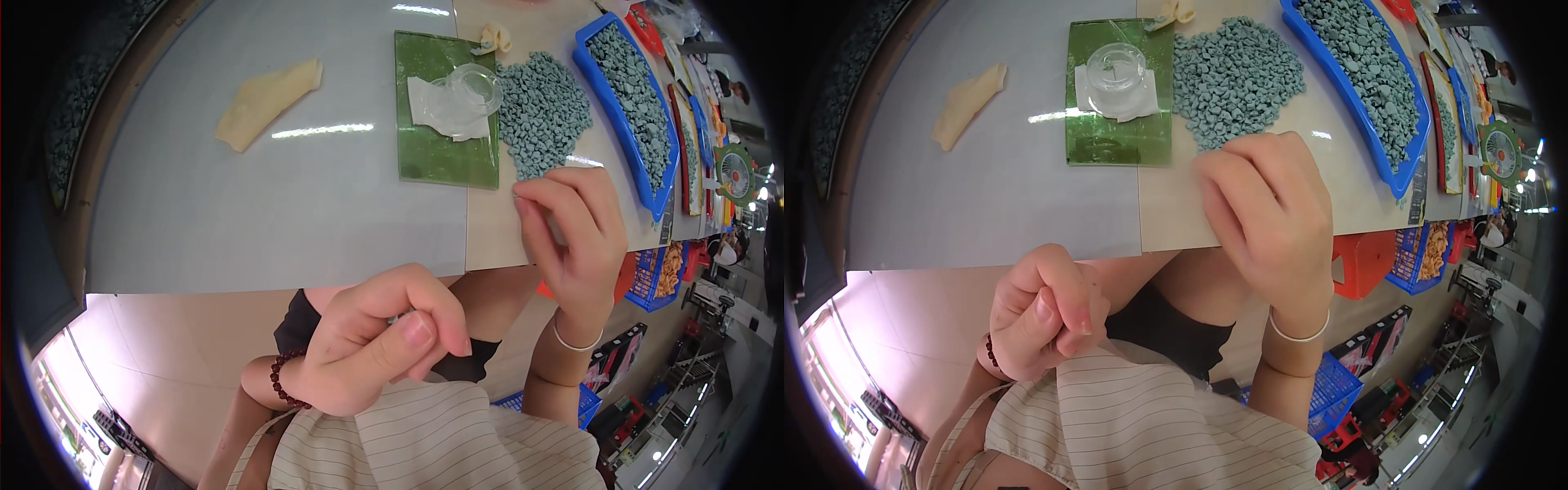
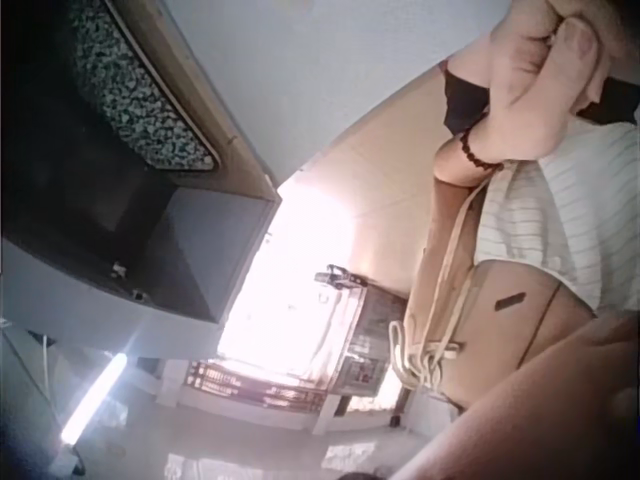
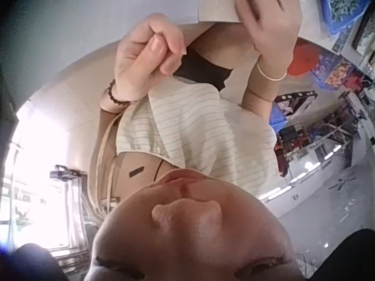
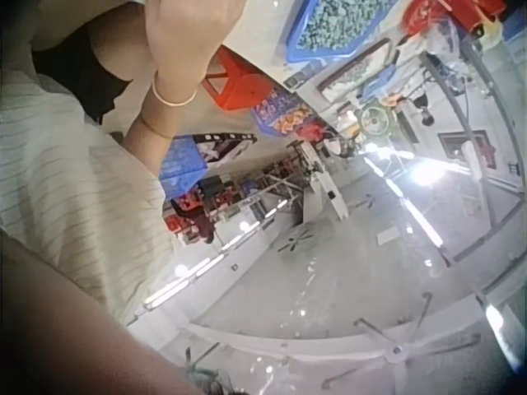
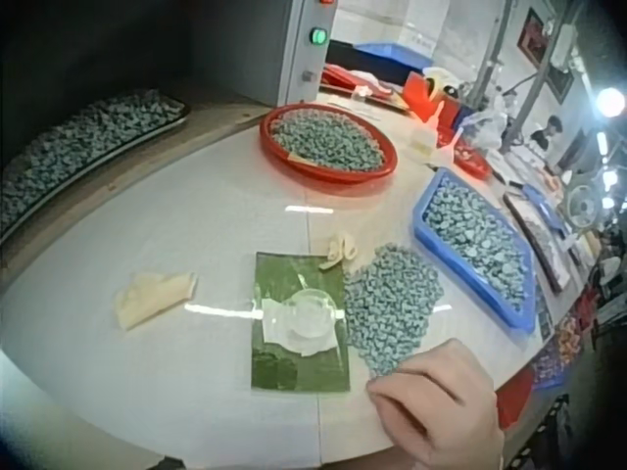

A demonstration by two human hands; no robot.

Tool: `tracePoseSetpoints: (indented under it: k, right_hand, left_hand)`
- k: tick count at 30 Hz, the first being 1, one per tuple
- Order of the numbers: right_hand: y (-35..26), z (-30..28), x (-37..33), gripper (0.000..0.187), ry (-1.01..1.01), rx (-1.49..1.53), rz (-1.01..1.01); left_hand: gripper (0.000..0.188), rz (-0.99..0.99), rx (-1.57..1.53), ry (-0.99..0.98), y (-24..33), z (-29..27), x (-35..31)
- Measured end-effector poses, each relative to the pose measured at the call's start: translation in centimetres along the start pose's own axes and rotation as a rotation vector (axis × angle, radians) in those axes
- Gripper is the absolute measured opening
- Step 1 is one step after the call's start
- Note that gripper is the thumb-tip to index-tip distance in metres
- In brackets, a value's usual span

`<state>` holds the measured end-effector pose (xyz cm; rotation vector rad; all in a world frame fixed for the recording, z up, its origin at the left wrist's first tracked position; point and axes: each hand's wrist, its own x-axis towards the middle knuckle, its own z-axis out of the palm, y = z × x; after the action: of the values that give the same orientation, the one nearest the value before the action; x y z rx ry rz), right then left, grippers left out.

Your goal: The person assembles small parts by picking them up from the table, dipping pieces into an adhesive container, and fitting them together by hand. They also refill the adhesive container using a squeeze bottle.

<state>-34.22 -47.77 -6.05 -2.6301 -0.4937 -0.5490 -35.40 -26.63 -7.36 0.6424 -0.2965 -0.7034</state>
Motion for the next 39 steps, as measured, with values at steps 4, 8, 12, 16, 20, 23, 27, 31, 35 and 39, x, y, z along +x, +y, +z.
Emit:
tracePoseSetpoints:
  k: [4, 8, 12, 16, 20, 23, 27, 31, 35, 39]
  right_hand:
    - [0.2, 0.0, 0.1, 0.021, 0.096, 0.013, -0.022]
    - [0.3, -0.9, 0.0, 0.018, 0.172, 0.009, 0.089]
    - [1.2, -0.7, 0.9, 0.013, 0.194, -0.005, 0.158]
    - [1.2, -0.8, 1.5, 0.011, 0.176, 0.02, 0.195]
    - [-0.3, -1.1, 0.3, 0.008, 0.245, 0.346, 0.306]
    - [-2.6, -2.0, -1.1, 0.008, 0.188, 0.777, 0.329]
    - [-5.5, -0.1, -1.7, 0.018, 0.125, 1.009, 0.252]
    - [-6.6, 0.6, -2.3, 0.013, 0.143, 1.026, 0.283]
    - [-6.8, 0.3, -3.0, 0.019, 0.113, 1.033, 0.33]
    - [-6.9, 0.9, -2.8, 0.013, 0.208, 0.899, 0.312]
  left_hand:
    - [0.02, -0.003, -0.003, 0.003, -0.1, 0.0, 0.0]
    - [0.02, 0.039, 0.019, -0.021, -0.4, -0.3, 0.1]
    - [0.02, -0.015, 0.007, -0.021, -0.2, -0.1, 0.1]
    - [0.02, -0.011, 0.027, -0.009, 0.1, 0.1, 0.1]
    - [0.016, 0.048, 0.241, 0.037, 0.4, -0.6, -0.2]
    - [0.012, 0.077, 0.358, -0.047, 0.7, -0.4, 0.6]
    - [0.009, 0.084, 0.48, 0.02, -0.2, -0.1, 0.6]
    - [0.009, 0.203, 0.592, 0.019, -0.2, -0.1, 0.4]
    - [0.007, 0.208, 0.756, 0.028, 0.1, 0.0, 0.2]
    - [0.004, 0.3, 0.734, 0.034, -0.3, -0.3, 0.3]
